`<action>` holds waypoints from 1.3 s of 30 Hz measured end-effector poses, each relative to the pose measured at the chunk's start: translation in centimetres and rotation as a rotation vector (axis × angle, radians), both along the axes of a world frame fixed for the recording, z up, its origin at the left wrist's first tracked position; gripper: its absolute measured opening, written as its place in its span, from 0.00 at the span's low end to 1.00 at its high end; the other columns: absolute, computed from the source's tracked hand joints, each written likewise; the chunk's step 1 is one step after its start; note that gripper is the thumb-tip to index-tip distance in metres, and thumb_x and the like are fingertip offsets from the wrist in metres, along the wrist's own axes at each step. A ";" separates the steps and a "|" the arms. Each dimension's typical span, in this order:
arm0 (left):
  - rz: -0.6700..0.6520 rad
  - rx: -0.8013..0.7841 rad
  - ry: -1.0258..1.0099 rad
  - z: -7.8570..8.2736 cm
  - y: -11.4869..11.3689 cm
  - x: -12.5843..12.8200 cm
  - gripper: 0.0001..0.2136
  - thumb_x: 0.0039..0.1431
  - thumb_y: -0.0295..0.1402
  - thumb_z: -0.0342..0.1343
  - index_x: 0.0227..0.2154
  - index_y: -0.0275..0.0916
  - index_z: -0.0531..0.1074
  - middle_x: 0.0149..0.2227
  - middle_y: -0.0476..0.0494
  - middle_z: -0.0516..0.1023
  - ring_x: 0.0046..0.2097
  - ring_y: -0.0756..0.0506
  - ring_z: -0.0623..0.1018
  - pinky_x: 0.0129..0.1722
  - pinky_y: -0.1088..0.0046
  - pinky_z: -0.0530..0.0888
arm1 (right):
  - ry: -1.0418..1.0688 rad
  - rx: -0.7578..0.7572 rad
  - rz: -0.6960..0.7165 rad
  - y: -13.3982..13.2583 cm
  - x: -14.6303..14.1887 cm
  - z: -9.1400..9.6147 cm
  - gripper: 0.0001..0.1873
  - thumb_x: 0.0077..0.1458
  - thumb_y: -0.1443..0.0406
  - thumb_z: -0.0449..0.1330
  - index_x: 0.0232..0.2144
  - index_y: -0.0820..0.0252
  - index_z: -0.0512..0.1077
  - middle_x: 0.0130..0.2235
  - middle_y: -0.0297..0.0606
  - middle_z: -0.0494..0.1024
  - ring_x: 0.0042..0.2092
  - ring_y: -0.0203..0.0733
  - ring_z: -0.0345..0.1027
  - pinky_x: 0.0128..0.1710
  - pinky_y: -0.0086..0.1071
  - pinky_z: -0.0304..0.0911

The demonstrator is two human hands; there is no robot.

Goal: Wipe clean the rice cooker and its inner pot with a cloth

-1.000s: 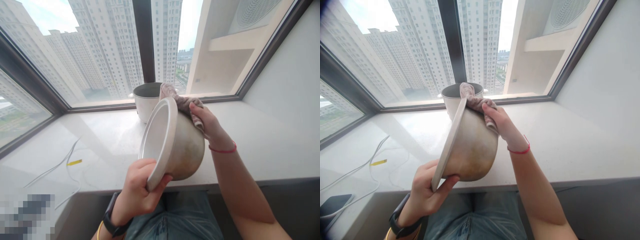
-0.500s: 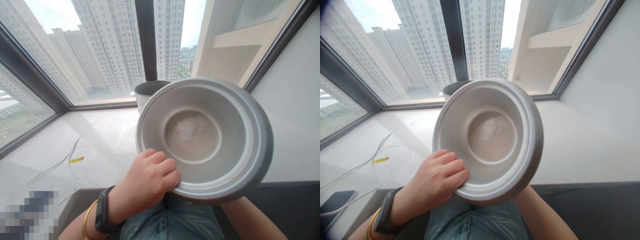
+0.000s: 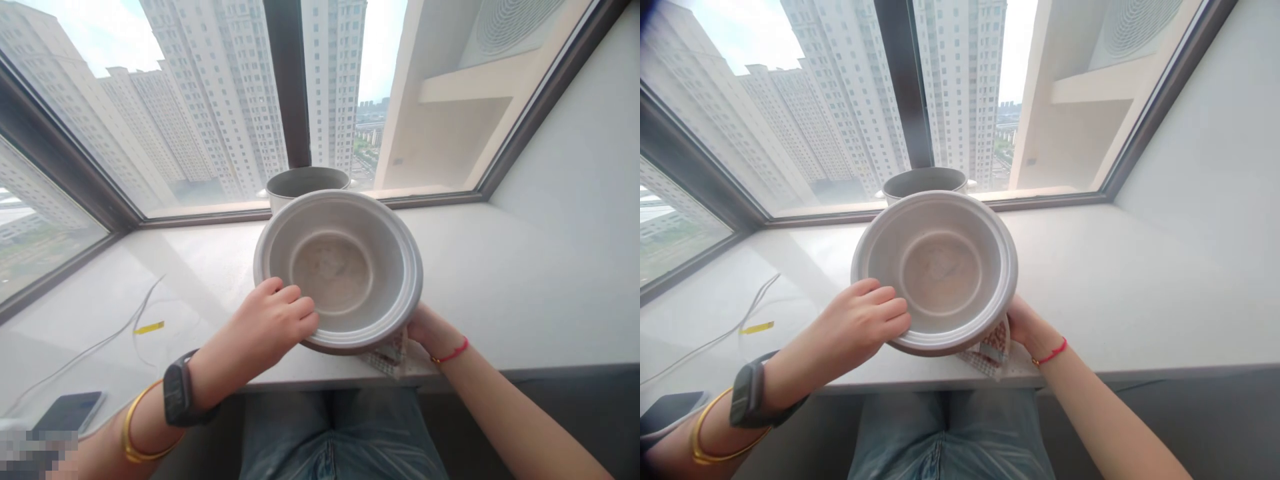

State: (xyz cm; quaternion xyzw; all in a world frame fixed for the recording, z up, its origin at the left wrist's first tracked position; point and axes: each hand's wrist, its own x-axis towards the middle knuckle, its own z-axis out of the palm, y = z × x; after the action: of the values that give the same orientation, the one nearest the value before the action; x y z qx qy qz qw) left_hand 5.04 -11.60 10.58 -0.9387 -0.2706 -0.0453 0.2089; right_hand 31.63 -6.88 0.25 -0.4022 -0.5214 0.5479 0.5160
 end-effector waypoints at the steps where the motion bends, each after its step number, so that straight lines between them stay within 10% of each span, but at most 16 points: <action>1: 0.006 0.003 -0.016 -0.2 0.2 -0.3 0.12 0.62 0.19 0.51 0.26 0.40 0.64 0.27 0.49 0.68 0.30 0.45 0.64 0.32 0.63 0.58 | 0.019 -0.058 0.032 0.4 0.0 -0.1 0.10 0.57 0.56 0.62 0.31 0.54 0.79 0.32 0.37 0.82 0.35 0.47 0.77 0.36 0.42 0.76; 10: -0.020 -0.035 -0.088 -1.5 1.3 -1.1 0.13 0.63 0.18 0.49 0.25 0.40 0.64 0.26 0.49 0.67 0.30 0.45 0.64 0.33 0.64 0.59 | -0.040 -0.241 0.019 2.8 4.2 -0.2 0.09 0.48 0.62 0.67 0.34 0.58 0.79 0.34 0.39 0.83 0.36 0.45 0.76 0.38 0.36 0.73; 16: -0.036 -0.062 -0.084 -1.3 2.2 -0.6 0.13 0.62 0.19 0.50 0.25 0.40 0.64 0.26 0.49 0.69 0.30 0.45 0.65 0.33 0.64 0.60 | -0.279 0.030 -0.511 3.6 6.5 1.5 0.18 0.50 0.52 0.65 0.38 0.56 0.76 0.42 0.42 0.80 0.41 0.45 0.73 0.38 0.37 0.71; 21: -0.120 -0.086 -0.017 -0.3 3.5 1.3 0.12 0.64 0.22 0.52 0.25 0.40 0.67 0.27 0.49 0.73 0.32 0.45 0.70 0.41 0.62 0.66 | 0.045 -0.204 -0.122 2.2 6.0 5.5 0.15 0.48 0.54 0.67 0.33 0.57 0.75 0.30 0.37 0.79 0.29 0.41 0.72 0.27 0.32 0.70; 24: -0.184 -0.028 -0.099 0.3 4.5 2.1 0.10 0.65 0.22 0.52 0.39 0.43 0.75 0.44 0.46 0.80 0.48 0.42 0.76 0.59 0.54 0.63 | 0.121 -0.275 -0.203 1.9 6.3 6.8 0.12 0.42 0.67 0.66 0.34 0.58 0.77 0.30 0.39 0.80 0.29 0.43 0.73 0.28 0.33 0.72; 27: -0.122 0.052 -0.275 0.4 5.6 1.9 0.23 0.64 0.27 0.58 0.60 0.48 0.66 0.66 0.40 0.64 0.67 0.36 0.63 0.67 0.43 0.52 | 0.198 -0.330 -0.397 3.1 8.1 7.3 0.12 0.45 0.69 0.59 0.35 0.61 0.77 0.27 0.42 0.79 0.27 0.45 0.72 0.27 0.37 0.71; 35: 0.175 -0.027 -0.622 -4.0 8.8 -1.2 0.29 0.64 0.34 0.58 0.66 0.47 0.56 0.72 0.32 0.45 0.71 0.30 0.53 0.65 0.41 0.59 | 0.250 -0.250 -0.716 10.1 14.8 7.0 0.10 0.56 0.77 0.56 0.30 0.59 0.69 0.26 0.29 0.70 0.23 0.27 0.61 0.23 0.22 0.59; 39: 0.278 -0.001 -0.757 -6.3 9.9 -2.2 0.29 0.64 0.35 0.57 0.65 0.47 0.56 0.72 0.31 0.41 0.72 0.29 0.47 0.64 0.39 0.58 | 0.092 -0.150 -0.709 13.4 15.8 5.9 0.11 0.63 0.63 0.60 0.47 0.59 0.72 0.46 0.39 0.76 0.41 0.37 0.73 0.40 0.33 0.71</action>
State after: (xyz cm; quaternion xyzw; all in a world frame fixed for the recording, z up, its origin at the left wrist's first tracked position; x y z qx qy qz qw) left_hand 2.85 -1.67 4.29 -0.8101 -0.4528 -0.3591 0.0983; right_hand 47.47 6.53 6.19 -0.5697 -0.2841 0.3893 0.6657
